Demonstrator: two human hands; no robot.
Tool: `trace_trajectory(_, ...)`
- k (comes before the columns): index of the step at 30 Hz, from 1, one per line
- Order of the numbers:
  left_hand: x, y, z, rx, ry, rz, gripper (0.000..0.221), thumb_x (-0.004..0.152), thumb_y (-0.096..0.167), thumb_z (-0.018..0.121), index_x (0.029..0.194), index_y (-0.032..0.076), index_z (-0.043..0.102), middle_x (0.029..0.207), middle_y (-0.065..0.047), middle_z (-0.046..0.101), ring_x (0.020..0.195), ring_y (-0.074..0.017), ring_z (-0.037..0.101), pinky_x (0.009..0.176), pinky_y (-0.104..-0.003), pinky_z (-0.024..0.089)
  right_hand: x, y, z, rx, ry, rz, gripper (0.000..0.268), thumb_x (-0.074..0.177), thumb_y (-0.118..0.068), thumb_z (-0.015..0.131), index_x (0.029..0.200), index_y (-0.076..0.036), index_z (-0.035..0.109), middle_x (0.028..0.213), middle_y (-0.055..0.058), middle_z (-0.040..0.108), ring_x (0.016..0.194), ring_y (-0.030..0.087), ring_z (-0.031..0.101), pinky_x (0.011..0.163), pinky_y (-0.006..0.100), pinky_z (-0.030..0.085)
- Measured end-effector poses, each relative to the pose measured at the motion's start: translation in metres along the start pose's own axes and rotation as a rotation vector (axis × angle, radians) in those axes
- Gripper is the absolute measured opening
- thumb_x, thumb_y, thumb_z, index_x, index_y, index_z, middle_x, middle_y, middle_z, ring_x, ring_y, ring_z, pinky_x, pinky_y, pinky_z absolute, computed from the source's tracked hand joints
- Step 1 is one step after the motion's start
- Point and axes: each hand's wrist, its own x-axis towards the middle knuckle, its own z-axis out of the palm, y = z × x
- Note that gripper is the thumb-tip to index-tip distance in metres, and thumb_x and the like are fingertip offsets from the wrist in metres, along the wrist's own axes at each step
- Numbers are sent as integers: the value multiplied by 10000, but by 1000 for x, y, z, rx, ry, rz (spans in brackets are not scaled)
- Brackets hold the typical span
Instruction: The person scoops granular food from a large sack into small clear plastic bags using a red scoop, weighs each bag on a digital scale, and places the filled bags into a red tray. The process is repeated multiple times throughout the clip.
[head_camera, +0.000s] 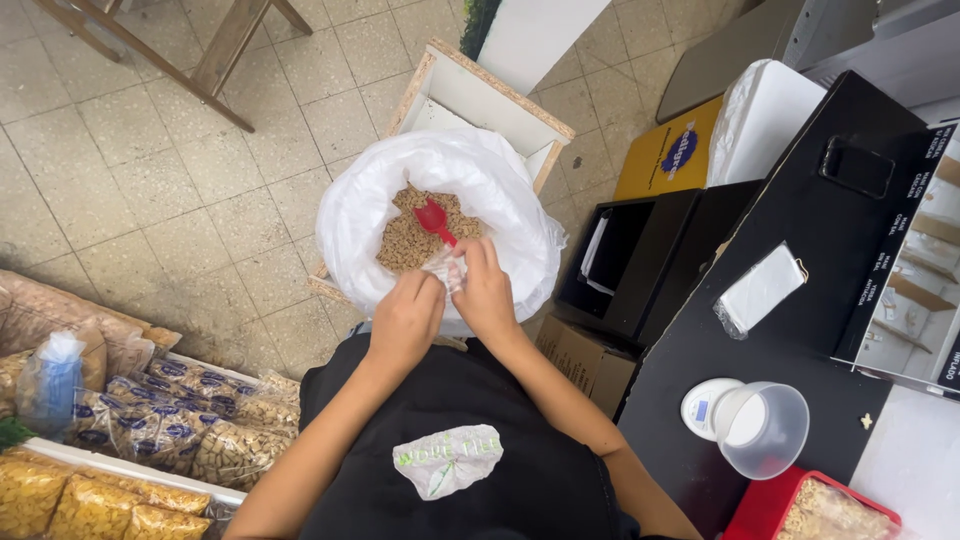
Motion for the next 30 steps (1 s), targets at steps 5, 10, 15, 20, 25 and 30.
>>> trace_trajectory(5, -7, -11, -12, 29, 30, -1, 94, 935, 47, 629, 853, 93, 624, 948, -64, 645, 842, -242, 663, 705, -295, 533, -13, 19, 15, 209, -154, 39, 354, 772, 39, 687, 1069, -104, 558, 982, 117, 587, 880, 416, 712, 732, 449, 615)
trace_trajectory(10, -17, -14, -24, 131, 52, 5, 145, 931, 61, 633, 813, 146, 624, 966, -16, 671, 783, -197, 653, 660, -293, 523, -12, 9, -11, 461, -374, -65, 301, 802, 41, 707, 1031, -98, 568, 1123, 92, 615, 1017, 330, 711, 836, 404, 610)
trace_trajectory(15, -21, -24, -47, 98, 146, -152, 109, 930, 20, 674, 884, 117, 690, 1091, -63, 726, 828, -234, 705, 736, -319, 566, 22, 52, -7, 409, -320, 20, 130, 910, -20, 677, 1009, -104, 676, 1094, 106, 719, 1028, 306, 715, 815, 437, 594)
trace_trajectory(20, -43, -42, -61, 115, 202, -155, 101, 946, 45, 696, 933, 141, 725, 1163, -49, 709, 861, -207, 710, 743, -307, 574, 77, 106, 84, -81, -456, 159, 296, 994, -214, 616, 1209, -12, 647, 1138, 261, 707, 1089, 432, 693, 887, 529, 587)
trace_trajectory(25, -58, -38, -78, 143, 267, -231, 138, 946, 27, 732, 852, 127, 720, 1102, -32, 711, 850, -206, 712, 726, -307, 583, 102, 156, 151, -423, -619, 290, 350, 964, -181, 560, 1257, 6, 601, 1101, 255, 706, 1079, 426, 709, 888, 569, 569)
trace_trajectory(30, -69, -38, -86, 54, 319, -270, 169, 965, -3, 734, 870, 131, 776, 1059, -46, 731, 822, -202, 702, 725, -295, 584, 124, 136, 128, -390, -451, 152, 349, 956, -42, 595, 1281, 85, 606, 1165, 320, 681, 1135, 471, 667, 946, 576, 554)
